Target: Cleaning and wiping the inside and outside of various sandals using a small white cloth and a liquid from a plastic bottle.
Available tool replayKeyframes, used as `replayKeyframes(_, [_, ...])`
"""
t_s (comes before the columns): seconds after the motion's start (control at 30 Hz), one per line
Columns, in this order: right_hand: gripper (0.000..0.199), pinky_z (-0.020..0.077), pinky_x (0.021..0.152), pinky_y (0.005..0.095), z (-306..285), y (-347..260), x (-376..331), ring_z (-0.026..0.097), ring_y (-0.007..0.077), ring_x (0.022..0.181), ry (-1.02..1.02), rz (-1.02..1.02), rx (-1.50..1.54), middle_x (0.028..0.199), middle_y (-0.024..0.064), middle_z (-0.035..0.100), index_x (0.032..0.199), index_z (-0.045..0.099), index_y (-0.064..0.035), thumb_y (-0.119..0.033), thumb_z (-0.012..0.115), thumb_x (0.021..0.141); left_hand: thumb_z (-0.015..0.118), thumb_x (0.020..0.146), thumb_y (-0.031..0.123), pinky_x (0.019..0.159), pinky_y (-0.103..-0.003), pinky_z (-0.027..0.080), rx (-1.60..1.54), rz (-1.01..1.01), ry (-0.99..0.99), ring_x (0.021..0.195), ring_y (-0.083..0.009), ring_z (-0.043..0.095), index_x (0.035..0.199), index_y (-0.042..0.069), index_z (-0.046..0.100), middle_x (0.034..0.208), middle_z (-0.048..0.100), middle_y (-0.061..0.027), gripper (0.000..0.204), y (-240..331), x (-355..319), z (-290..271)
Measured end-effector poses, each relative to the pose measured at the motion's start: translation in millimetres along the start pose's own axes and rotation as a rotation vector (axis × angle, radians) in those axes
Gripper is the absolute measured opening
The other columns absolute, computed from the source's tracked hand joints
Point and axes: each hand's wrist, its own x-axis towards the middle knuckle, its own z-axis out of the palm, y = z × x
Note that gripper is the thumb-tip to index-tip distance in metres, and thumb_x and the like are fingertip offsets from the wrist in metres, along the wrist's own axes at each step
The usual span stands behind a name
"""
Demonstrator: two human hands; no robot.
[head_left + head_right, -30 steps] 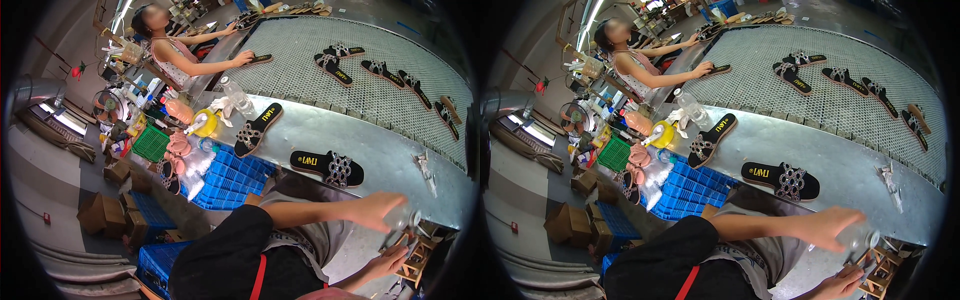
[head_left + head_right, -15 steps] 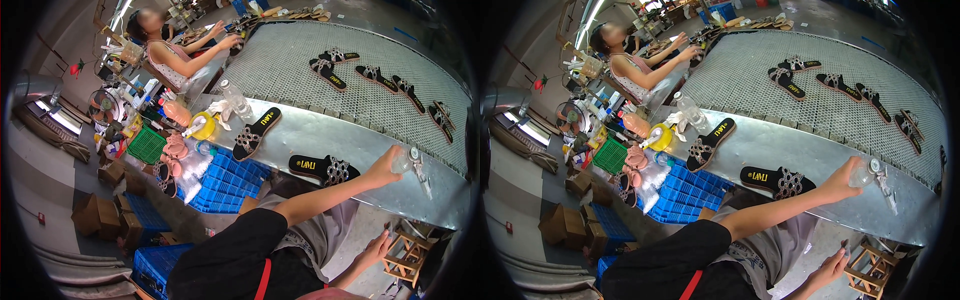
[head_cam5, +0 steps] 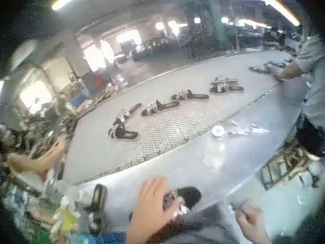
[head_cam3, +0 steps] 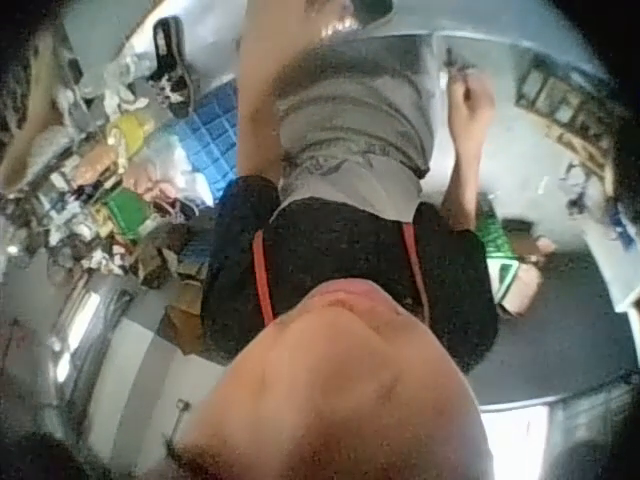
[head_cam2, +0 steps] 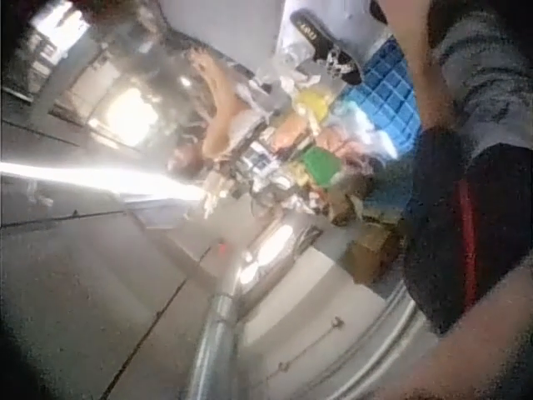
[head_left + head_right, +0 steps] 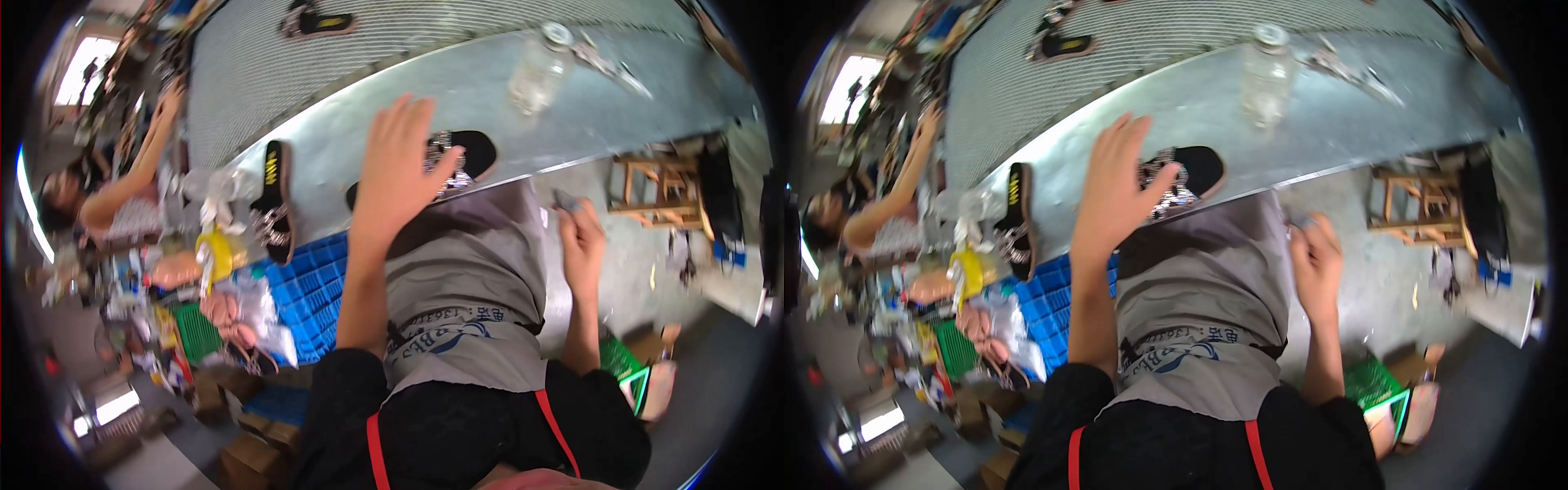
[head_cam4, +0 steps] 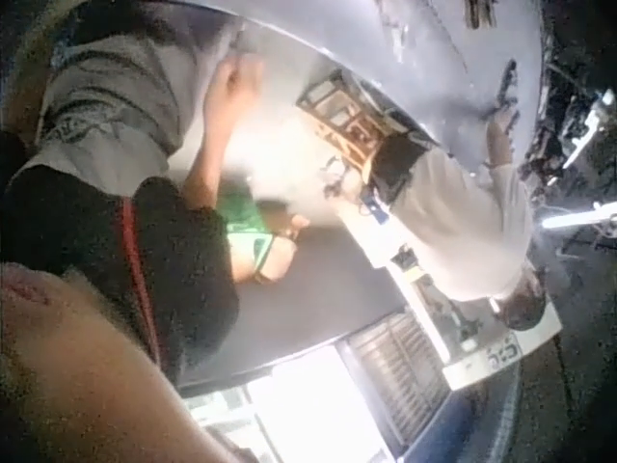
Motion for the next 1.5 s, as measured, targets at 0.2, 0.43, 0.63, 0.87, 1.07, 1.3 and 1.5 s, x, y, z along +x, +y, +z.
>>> replayKeyframes(0.2, [0.005,0.0531,0.058,0.0404,53.7,-13.8,25.1,0.067,0.0306,0.072,-0.002,-0.286,-0.371,0.095,0.0107,0.064,0.089,0.066,-0.0010,-0.001,0.069,0.086,0.085,0.079,0.042,0.118,-0.056,0.032,-0.039,0.080,-0.080,0.137,-0.0362,0.050,0.145,0.000,0.051,0.138,0.060,-0.0177,0.085,17.0,-10.0,26.3])
replayKeyframes(0.43, [0.013,0.0566,0.056,0.0384,65.7,-30.8,35.8,0.070,0.0252,0.075,-0.092,-0.384,-0.654,0.112,0.0047,0.063,0.089,0.064,-0.0071,-0.008,0.074,0.080,0.088,0.071,0.035,0.110,-0.048,0.035,-0.051,0.035,-0.043,0.123,-0.0284,0.059,0.137,0.002,0.060,0.129,0.066,-0.0113,0.079,13.9,-22.3,49.8])
replayKeyframes(0.63, [0.013,0.0563,0.055,0.0365,64.7,-38.2,62.0,0.069,0.0223,0.076,-0.198,-0.438,-0.739,0.105,0.0032,0.059,0.090,0.064,-0.0081,-0.010,0.073,0.080,0.086,0.071,0.035,0.104,-0.046,0.038,-0.020,0.054,0.012,0.117,-0.0254,0.061,0.134,0.004,0.060,0.124,0.067,-0.0082,0.075,10.1,-15.5,57.8])
replayKeyframes(0.87, [0.016,0.0555,0.057,0.0370,50.0,-35.3,57.9,0.069,0.0229,0.078,-0.338,-0.439,-0.766,0.102,0.0049,0.058,0.093,0.064,-0.0068,-0.010,0.073,0.081,0.084,0.073,0.037,0.103,-0.045,0.039,0.042,0.041,0.038,0.116,-0.0244,0.061,0.133,0.005,0.061,0.124,0.067,-0.0075,0.071,7.6,-13.8,62.4])
replayKeyframes(1.07, [0.017,0.0544,0.054,0.0370,52.6,-39.1,67.2,0.070,0.0222,0.075,-0.319,-0.471,-0.780,0.097,0.0052,0.056,0.094,0.065,-0.0067,-0.009,0.073,0.080,0.083,0.073,0.039,0.103,-0.046,0.039,0.031,0.040,0.035,0.115,-0.0247,0.060,0.132,0.006,0.062,0.124,0.066,-0.0071,0.071,9.1,-17.7,64.5])
replayKeyframes(1.3, [0.010,0.0559,0.055,0.0367,60.4,-51.7,85.9,0.070,0.0219,0.075,-0.360,-0.483,-0.854,0.097,0.0068,0.057,0.089,0.065,-0.0045,-0.009,0.067,0.081,0.081,0.073,0.040,0.102,-0.045,0.039,0.011,0.050,0.021,0.114,-0.0257,0.059,0.132,0.004,0.062,0.123,0.065,-0.0076,0.073,8.8,-11.5,63.8])
replayKeyframes(1.5, [0.023,0.0556,0.057,0.0378,58.2,-50.2,76.6,0.070,0.0271,0.070,-0.351,-0.446,-0.761,0.096,0.0063,0.058,0.102,0.066,-0.0034,-0.010,0.070,0.081,0.081,0.073,0.040,0.102,-0.045,0.039,0.050,0.068,-0.009,0.112,-0.0261,0.058,0.134,0.003,0.061,0.123,0.064,-0.0081,0.074,11.3,-11.5,63.3])
